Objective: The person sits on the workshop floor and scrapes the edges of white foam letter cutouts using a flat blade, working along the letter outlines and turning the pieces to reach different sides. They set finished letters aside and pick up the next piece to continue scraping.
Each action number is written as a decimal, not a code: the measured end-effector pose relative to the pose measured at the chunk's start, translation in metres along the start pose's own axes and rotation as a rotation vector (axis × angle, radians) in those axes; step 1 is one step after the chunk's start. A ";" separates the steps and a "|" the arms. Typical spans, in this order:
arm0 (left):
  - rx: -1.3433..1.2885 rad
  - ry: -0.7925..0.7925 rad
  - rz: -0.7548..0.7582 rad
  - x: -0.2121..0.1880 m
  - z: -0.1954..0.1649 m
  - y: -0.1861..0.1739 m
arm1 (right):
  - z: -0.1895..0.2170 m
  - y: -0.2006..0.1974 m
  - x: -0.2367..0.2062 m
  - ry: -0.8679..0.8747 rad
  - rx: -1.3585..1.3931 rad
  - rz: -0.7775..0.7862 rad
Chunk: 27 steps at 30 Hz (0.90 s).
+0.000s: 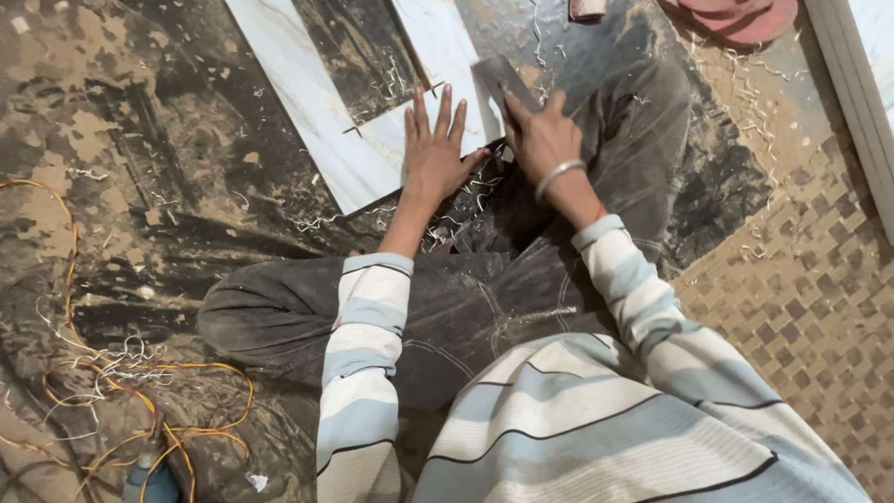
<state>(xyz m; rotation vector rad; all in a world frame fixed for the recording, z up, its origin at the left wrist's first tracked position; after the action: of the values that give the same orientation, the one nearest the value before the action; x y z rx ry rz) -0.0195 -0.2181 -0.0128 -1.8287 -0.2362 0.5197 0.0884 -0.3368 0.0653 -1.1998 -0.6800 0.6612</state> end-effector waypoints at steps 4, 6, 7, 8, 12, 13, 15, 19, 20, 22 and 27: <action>0.086 -0.021 0.120 0.000 0.003 -0.003 | -0.002 -0.009 -0.011 -0.006 -0.040 0.004; 0.091 -0.003 0.095 0.002 0.001 -0.006 | -0.003 -0.017 -0.040 0.053 -0.065 0.075; 0.089 0.004 0.085 0.002 0.001 -0.006 | -0.003 -0.023 -0.051 0.066 -0.077 0.074; 0.108 0.000 0.091 0.003 0.001 -0.004 | -0.001 -0.027 -0.056 0.060 -0.065 0.070; 0.173 -0.002 0.056 0.008 0.003 0.000 | 0.000 -0.032 -0.045 0.033 -0.082 0.067; 0.190 -0.003 0.034 0.010 0.004 0.000 | 0.000 -0.031 -0.037 0.023 -0.099 0.070; 0.180 0.001 0.022 0.011 0.004 0.003 | 0.003 -0.029 -0.023 -0.030 -0.063 0.024; 0.159 0.020 0.015 0.011 0.007 0.010 | 0.006 -0.025 -0.021 -0.020 -0.077 -0.007; 0.149 0.024 -0.068 0.011 0.008 0.007 | 0.006 -0.024 -0.025 -0.009 -0.075 0.001; 0.131 0.034 -0.230 0.011 0.012 -0.002 | 0.002 -0.024 -0.034 0.017 -0.071 0.018; -0.030 0.010 -0.328 0.015 0.032 -0.009 | -0.008 -0.024 -0.038 0.032 -0.107 0.036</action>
<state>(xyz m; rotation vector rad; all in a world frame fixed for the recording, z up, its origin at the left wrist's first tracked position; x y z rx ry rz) -0.0204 -0.1820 -0.0152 -1.7756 -0.5293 0.2784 0.0732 -0.3766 0.0825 -1.3214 -0.6754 0.6411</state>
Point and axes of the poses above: each hand's wrist, its own x-axis towards the middle knuckle, its own y-axis out of the palm, z = x × y, the point moved 7 cm from there along x, towards the middle knuckle, and after that the axes turned 5 degrees about -z, right-handed, at the moved point
